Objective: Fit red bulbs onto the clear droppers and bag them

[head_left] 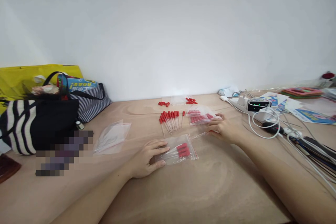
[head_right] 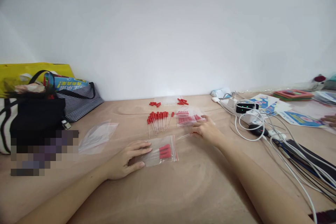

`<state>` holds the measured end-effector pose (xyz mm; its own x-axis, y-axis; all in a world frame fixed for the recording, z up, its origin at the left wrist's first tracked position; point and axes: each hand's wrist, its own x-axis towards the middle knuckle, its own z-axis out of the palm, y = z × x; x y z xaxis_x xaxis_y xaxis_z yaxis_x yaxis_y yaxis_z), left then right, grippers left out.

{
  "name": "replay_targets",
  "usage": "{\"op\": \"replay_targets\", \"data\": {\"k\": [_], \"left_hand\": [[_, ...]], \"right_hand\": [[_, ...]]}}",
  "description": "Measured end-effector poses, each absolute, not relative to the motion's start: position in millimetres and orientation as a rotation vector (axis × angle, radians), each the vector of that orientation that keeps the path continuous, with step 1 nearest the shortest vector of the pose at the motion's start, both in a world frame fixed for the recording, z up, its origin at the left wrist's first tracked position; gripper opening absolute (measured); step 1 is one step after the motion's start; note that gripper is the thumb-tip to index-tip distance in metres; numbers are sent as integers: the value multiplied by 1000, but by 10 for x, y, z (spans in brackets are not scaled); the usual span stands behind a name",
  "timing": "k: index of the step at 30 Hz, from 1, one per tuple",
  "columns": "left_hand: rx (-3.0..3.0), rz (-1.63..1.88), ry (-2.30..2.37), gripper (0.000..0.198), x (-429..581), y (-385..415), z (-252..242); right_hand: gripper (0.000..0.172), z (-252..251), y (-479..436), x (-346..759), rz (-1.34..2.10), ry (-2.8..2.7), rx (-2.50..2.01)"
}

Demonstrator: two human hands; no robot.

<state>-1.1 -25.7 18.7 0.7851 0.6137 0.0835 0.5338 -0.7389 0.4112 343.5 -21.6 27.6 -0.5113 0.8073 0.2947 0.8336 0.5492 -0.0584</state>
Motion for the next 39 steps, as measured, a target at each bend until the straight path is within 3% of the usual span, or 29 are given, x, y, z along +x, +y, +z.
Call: {"op": "replay_targets", "data": {"k": [6, 13, 20, 28, 36, 39], "left_hand": [[2617, 288, 887, 44, -3, -262, 201], [2610, 282, 930, 51, 8, -287, 222], [2602, 307, 912, 49, 1, -281, 206], [2611, 288, 909, 48, 10, -281, 208], [2618, 297, 908, 49, -4, -276, 177], [2623, 298, 895, 49, 2, -270, 175]], "right_hand": [[25, 234, -225, 3250, -19, -2454, -1316], [25, 99, -201, 2908, 379, -2393, -1154], [22, -64, -189, 2862, 827, -1982, -1086], [12, -137, -159, 2822, 577, -1862, -1319], [19, -145, -141, 2697, 569, -1874, -1259], [19, -112, -111, 2707, 722, -1949, -1108]]}}
